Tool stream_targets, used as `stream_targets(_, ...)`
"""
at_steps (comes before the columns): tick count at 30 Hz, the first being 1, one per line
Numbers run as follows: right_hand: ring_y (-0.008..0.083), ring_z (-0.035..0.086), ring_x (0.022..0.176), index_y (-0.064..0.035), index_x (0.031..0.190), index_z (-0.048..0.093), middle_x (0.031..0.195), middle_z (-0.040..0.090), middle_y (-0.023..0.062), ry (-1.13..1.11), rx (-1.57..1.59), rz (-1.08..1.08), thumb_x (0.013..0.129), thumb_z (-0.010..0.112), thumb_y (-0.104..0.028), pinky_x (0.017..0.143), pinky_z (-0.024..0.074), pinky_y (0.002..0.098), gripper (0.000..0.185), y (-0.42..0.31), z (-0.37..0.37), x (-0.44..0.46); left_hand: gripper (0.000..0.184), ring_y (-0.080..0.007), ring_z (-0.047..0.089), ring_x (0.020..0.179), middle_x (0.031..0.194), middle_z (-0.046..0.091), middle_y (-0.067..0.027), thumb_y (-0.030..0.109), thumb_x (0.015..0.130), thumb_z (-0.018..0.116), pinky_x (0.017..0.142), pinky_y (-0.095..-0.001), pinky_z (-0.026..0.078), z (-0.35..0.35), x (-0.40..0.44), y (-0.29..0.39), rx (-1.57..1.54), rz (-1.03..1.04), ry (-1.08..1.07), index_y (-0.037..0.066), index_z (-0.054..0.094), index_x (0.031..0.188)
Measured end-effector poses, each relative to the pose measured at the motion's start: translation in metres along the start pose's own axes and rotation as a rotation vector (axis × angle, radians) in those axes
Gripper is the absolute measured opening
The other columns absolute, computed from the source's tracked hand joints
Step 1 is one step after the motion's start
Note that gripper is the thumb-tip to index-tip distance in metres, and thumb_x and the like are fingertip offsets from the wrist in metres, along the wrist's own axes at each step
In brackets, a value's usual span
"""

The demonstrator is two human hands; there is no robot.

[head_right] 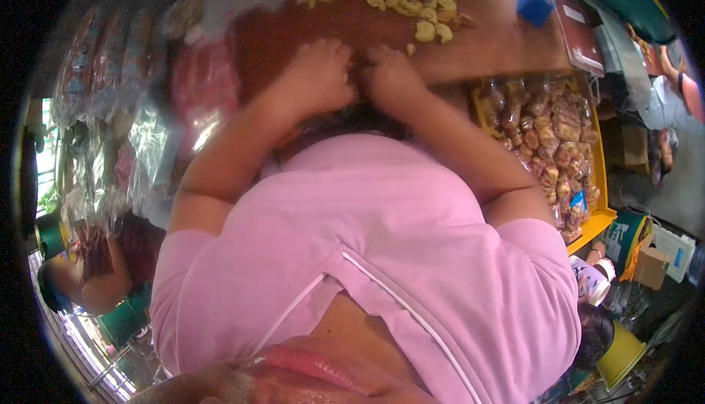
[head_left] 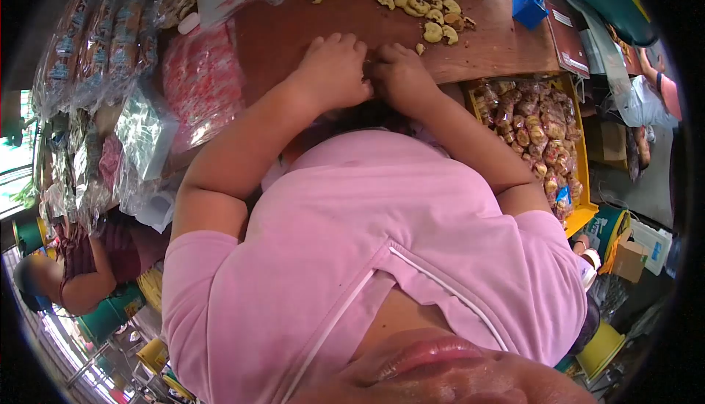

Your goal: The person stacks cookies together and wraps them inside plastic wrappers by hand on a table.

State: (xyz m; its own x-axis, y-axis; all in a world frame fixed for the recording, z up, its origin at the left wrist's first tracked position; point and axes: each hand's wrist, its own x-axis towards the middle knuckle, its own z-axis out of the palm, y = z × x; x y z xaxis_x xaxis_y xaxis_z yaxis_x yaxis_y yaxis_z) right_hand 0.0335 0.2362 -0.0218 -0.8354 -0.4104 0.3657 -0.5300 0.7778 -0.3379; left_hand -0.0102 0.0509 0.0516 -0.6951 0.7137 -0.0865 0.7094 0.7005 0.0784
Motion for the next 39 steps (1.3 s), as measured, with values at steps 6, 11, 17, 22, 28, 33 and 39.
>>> stream_targets(6,0.0342,0.063,0.096,-0.007,0.107,0.076,0.105,0.067,0.0125,0.075,0.018,0.004,0.075,0.07,-0.01,0.087,0.0508,0.0453,0.032,-0.005,0.011,0.001,0.046,-0.0326,0.061,0.111,0.113,0.064,-0.0132,0.036,0.076,0.072,0.094,-0.0492,0.049,0.025,-0.004,-0.011,-0.119,-0.052,0.116,0.006,0.066,0.11)
stream_targets(11,0.0329,0.064,0.097,-0.0028,0.11,0.074,0.104,0.066,0.0131,-0.003,-0.095,-0.007,0.081,0.062,-0.011,0.086,0.0527,0.0435,0.032,-0.019,0.007,0.005,0.042,-0.0327,0.06,0.111,0.112,0.064,-0.0112,0.033,0.075,0.073,0.093,-0.0499,0.05,0.036,-0.016,-0.012,-0.2,-0.064,0.275,0.009,0.065,0.109)
stream_targets(17,0.0318,0.063,0.1,-0.0005,0.111,0.073,0.106,0.066,0.0138,-0.166,-0.201,0.026,0.084,0.059,-0.013,0.088,0.0537,0.0427,0.033,-0.026,0.006,0.012,0.056,-0.0343,0.055,0.126,0.13,0.06,-0.0124,0.032,0.076,0.074,0.106,-0.05,0.043,0.024,-0.022,-0.019,-0.316,0.0,0.254,0.012,0.063,0.128)
stream_targets(22,0.0324,0.063,0.1,0.0003,0.112,0.072,0.106,0.065,0.0148,-0.163,-0.177,0.038,0.085,0.058,-0.012,0.088,0.0537,0.0421,0.033,-0.028,0.0,0.01,0.064,-0.0338,0.049,0.136,0.141,0.054,-0.0117,0.024,0.079,0.073,0.116,-0.0517,0.034,0.021,-0.044,-0.042,-0.474,0.208,0.475,0.015,0.059,0.14)
stream_targets(28,0.0339,0.063,0.1,0.0011,0.114,0.071,0.106,0.065,0.0145,-0.15,-0.129,-0.002,0.085,0.058,-0.01,0.089,0.0534,0.0429,0.033,-0.023,0.004,0.01,0.059,-0.0265,0.046,0.144,0.146,0.055,-0.0051,0.006,0.083,0.066,0.122,-0.0525,0.029,0.03,-0.071,-0.065,-0.275,0.479,0.303,0.016,0.059,0.141)
stream_targets(33,0.0345,0.063,0.099,0.0002,0.109,0.072,0.103,0.065,0.0145,-0.072,-0.1,0.006,0.083,0.065,-0.01,0.089,0.0528,0.0437,0.029,-0.02,0.007,0.007,0.056,-0.0232,0.044,0.145,0.15,0.054,-0.0017,0.004,0.087,0.063,0.123,-0.0527,0.028,0.032,-0.062,-0.075,-0.213,0.555,0.284,0.018,0.059,0.142)
stream_targets(39,0.033,0.063,0.097,-0.0027,0.101,0.073,0.1,0.065,0.0124,-0.001,-0.036,-0.002,0.08,0.069,-0.011,0.087,0.0519,0.0452,0.023,-0.018,0.007,0.005,0.058,-0.0224,0.045,0.145,0.149,0.055,-0.002,0.006,0.086,0.064,0.122,-0.0489,0.032,0.03,-0.047,-0.076,-0.181,0.618,0.291,0.016,0.058,0.143)
